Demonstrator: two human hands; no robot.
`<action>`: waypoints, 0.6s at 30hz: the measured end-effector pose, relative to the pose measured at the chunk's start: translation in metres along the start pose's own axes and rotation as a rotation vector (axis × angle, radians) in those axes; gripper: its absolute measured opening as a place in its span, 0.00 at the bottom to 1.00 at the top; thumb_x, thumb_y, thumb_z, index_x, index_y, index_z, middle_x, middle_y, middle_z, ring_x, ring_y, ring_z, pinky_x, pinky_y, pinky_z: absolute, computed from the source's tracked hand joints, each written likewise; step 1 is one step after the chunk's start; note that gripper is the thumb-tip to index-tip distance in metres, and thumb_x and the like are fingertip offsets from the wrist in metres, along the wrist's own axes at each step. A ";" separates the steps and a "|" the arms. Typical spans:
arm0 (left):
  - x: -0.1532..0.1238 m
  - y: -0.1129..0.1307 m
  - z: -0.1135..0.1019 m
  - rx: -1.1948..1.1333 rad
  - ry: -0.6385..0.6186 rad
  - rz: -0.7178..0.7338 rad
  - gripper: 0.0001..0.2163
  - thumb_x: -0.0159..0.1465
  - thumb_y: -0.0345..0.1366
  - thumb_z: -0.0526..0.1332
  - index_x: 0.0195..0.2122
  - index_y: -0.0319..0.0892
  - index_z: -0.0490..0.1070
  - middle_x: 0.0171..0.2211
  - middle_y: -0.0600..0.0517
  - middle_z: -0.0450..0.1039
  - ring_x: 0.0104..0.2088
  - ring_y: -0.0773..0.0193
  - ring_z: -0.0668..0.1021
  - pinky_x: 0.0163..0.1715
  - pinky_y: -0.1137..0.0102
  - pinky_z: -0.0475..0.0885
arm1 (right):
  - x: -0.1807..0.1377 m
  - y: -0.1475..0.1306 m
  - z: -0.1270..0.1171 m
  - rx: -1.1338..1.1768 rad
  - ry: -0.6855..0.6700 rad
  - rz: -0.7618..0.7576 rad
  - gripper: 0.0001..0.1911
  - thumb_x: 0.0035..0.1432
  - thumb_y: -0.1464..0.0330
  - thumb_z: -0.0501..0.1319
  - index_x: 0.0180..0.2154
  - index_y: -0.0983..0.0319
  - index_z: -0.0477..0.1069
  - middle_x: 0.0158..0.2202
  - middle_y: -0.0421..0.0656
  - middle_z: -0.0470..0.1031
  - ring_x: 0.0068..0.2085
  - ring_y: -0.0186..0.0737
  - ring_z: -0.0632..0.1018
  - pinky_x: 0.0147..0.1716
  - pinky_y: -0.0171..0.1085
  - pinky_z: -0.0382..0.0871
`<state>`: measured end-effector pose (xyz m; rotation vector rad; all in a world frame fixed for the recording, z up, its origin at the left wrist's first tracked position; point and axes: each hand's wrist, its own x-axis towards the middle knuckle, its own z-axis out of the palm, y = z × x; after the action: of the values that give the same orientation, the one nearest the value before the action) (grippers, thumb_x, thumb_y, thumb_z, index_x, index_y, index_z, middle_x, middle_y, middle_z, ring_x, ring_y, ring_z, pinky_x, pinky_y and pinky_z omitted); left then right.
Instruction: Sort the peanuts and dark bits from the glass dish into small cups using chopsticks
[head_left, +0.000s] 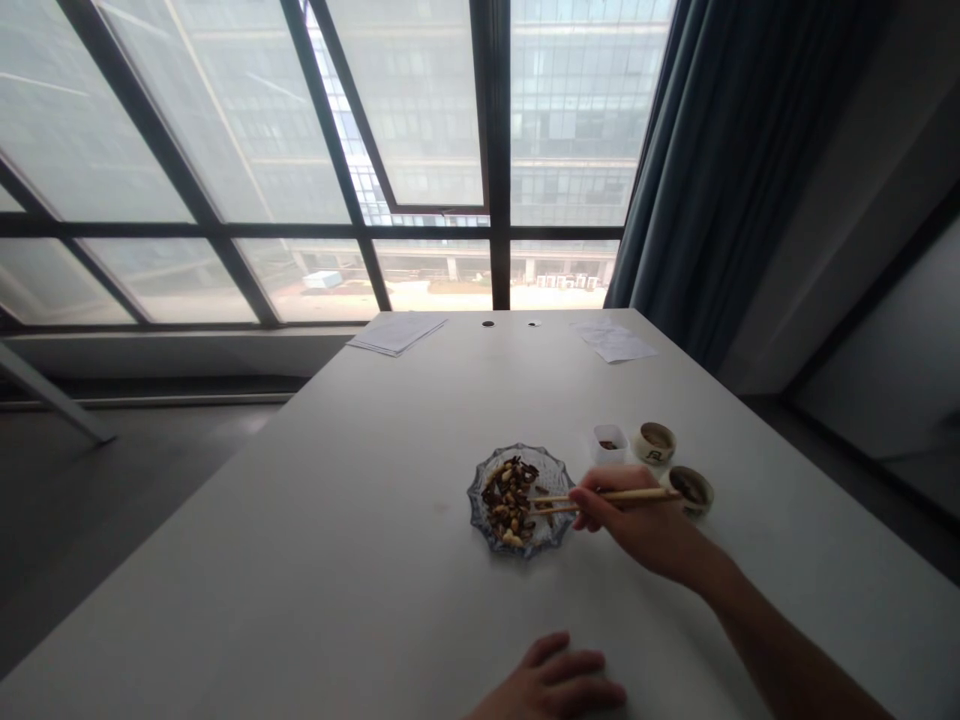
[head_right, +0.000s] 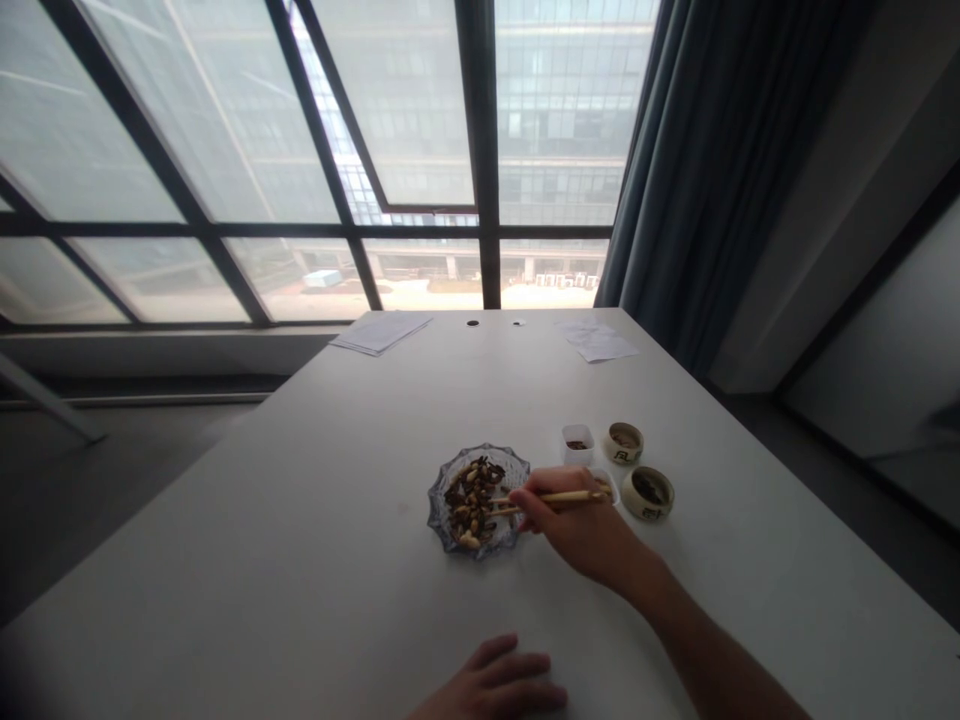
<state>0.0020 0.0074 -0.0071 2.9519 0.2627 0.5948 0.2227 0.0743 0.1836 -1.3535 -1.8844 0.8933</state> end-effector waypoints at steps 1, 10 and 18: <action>0.000 0.000 0.001 -0.004 0.002 -0.008 0.06 0.78 0.38 0.63 0.52 0.49 0.78 0.60 0.58 0.76 0.65 0.66 0.72 0.72 0.67 0.50 | 0.001 0.003 0.009 0.047 -0.004 0.024 0.18 0.70 0.57 0.61 0.30 0.60 0.78 0.27 0.42 0.84 0.29 0.39 0.83 0.30 0.33 0.74; 0.003 0.001 0.001 -0.052 0.003 -0.039 0.07 0.81 0.38 0.59 0.52 0.49 0.77 0.60 0.59 0.76 0.66 0.68 0.71 0.72 0.67 0.49 | 0.010 0.025 0.042 0.249 0.021 0.114 0.22 0.65 0.49 0.63 0.28 0.59 0.73 0.26 0.44 0.83 0.30 0.47 0.86 0.28 0.37 0.77; 0.005 0.001 -0.006 -0.036 0.006 -0.028 0.06 0.80 0.37 0.59 0.49 0.49 0.77 0.59 0.59 0.77 0.65 0.68 0.72 0.71 0.68 0.51 | 0.007 0.031 0.052 0.245 0.028 0.098 0.22 0.66 0.50 0.63 0.28 0.59 0.73 0.26 0.43 0.83 0.31 0.47 0.87 0.29 0.37 0.78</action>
<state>0.0041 0.0080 -0.0002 2.9076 0.2903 0.5990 0.1942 0.0806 0.1298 -1.3094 -1.6380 1.1087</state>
